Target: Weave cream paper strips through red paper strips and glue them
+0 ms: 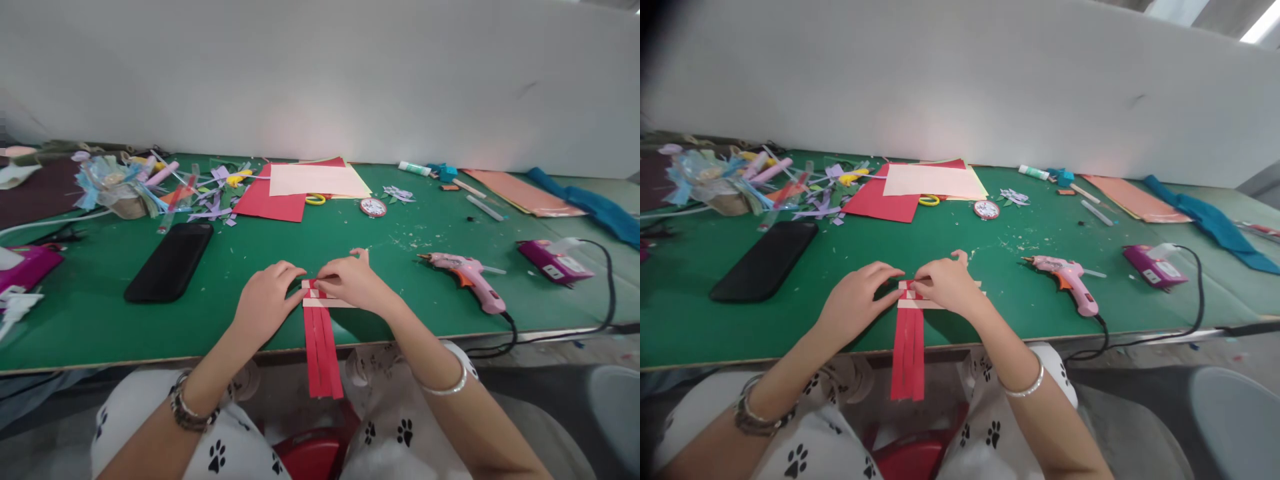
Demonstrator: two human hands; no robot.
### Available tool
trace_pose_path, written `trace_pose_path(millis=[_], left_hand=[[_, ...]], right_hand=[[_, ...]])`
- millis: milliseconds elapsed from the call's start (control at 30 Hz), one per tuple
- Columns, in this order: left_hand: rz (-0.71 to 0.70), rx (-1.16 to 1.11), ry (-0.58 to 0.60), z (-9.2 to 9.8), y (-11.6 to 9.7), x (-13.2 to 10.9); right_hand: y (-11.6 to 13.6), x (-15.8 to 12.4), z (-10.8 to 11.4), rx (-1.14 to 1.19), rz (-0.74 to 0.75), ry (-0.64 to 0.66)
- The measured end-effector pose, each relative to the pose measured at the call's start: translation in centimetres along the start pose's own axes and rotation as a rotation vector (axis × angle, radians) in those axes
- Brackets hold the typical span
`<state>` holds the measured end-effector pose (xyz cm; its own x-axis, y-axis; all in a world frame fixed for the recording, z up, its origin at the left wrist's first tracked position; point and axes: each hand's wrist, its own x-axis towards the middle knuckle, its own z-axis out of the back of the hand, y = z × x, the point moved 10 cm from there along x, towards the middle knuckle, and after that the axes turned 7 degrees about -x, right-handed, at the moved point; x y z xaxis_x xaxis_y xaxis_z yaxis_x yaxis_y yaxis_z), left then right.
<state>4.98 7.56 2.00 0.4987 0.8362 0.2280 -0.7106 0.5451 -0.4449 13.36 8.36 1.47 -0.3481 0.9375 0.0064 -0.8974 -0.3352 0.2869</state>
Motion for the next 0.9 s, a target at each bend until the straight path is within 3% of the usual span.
trace_pose_path(millis=[333,600,767,900], left_hand=[[0.006,0.043,0.077,-1.2,-0.2,0.1],[-0.012,0.025,0.069,-1.2,-0.4,0.1],[-0.126,-0.001,0.009,-1.1,-1.3,-0.1],[-0.187,-0.010,0.075,-1.9,-1.8,-0.1]], right_hand=[[-0.4,0.0,0.0,0.017,-0.026,0.119],[-4.0,-1.4,1.4,-0.094,-0.160,0.029],[-2.5,-2.8,3.1,-0.268,-0.051,-0.215],[-0.2,-3.6,1.4,-0.135,0.119,-0.093]])
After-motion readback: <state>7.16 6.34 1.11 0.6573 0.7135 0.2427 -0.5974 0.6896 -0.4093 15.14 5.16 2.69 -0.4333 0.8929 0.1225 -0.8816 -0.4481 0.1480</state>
